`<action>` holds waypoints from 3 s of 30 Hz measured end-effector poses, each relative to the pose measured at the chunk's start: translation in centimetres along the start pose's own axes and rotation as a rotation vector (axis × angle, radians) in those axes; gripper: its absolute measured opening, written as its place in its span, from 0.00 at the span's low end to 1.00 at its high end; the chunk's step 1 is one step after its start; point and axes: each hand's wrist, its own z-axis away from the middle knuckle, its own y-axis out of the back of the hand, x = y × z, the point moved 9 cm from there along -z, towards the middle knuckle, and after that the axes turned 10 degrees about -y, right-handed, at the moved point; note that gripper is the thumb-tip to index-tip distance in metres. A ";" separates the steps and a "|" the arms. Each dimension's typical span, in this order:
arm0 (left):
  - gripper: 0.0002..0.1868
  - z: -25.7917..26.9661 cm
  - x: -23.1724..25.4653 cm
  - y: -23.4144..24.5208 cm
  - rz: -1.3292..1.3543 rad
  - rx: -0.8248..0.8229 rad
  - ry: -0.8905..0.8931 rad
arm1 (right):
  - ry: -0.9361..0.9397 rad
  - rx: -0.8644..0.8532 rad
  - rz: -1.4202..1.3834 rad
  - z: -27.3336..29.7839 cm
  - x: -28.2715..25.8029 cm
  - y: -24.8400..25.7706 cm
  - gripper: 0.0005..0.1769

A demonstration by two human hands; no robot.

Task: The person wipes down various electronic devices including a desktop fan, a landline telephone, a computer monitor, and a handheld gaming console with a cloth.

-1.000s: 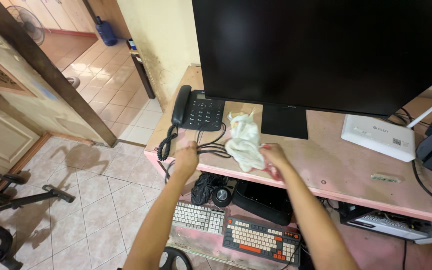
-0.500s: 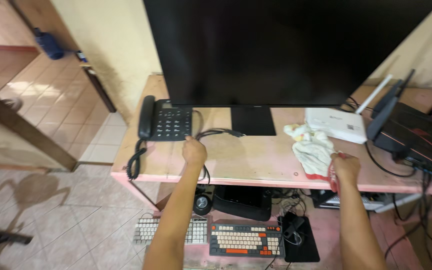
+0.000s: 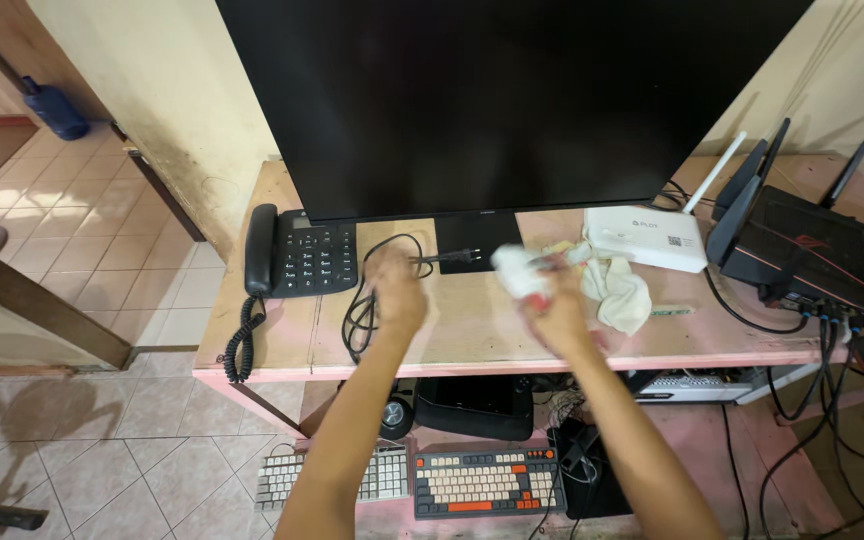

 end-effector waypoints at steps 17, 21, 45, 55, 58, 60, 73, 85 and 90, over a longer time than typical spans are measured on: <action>0.33 -4.8 -1.1 -5.0 0.053 -0.003 0.076 | 0.034 -0.155 0.419 -12.5 8.2 -10.8 0.25; 0.29 -4.6 -1.6 -3.9 0.196 0.168 0.122 | 0.375 -0.090 0.525 -15.2 6.4 -12.6 0.27; 0.35 -4.7 -2.8 -5.4 -0.108 -0.011 0.245 | 0.266 -0.407 0.369 -15.6 0.4 -23.9 0.27; 0.33 -4.9 -2.8 -5.5 -0.114 -0.037 0.230 | -0.051 -0.136 0.203 -13.3 9.7 -12.0 0.24; 0.32 -4.7 -2.9 -5.6 -0.120 -0.005 0.216 | -0.255 -0.008 0.169 -12.5 9.1 -14.6 0.31; 0.32 -4.9 -2.7 -4.9 -0.127 0.062 0.200 | -0.080 -0.093 0.189 -9.0 4.3 -19.1 0.28; 0.24 -4.2 -2.8 -4.5 -0.009 0.234 0.145 | -0.168 -0.203 0.133 -6.5 13.2 -2.3 0.26; 0.14 -1.1 5.7 9.8 0.289 0.531 -0.282 | -0.465 0.032 0.321 -10.6 25.0 5.4 0.28; 0.13 -0.3 7.4 18.2 0.379 0.629 -0.388 | -0.234 0.224 0.164 -12.2 18.1 11.6 0.26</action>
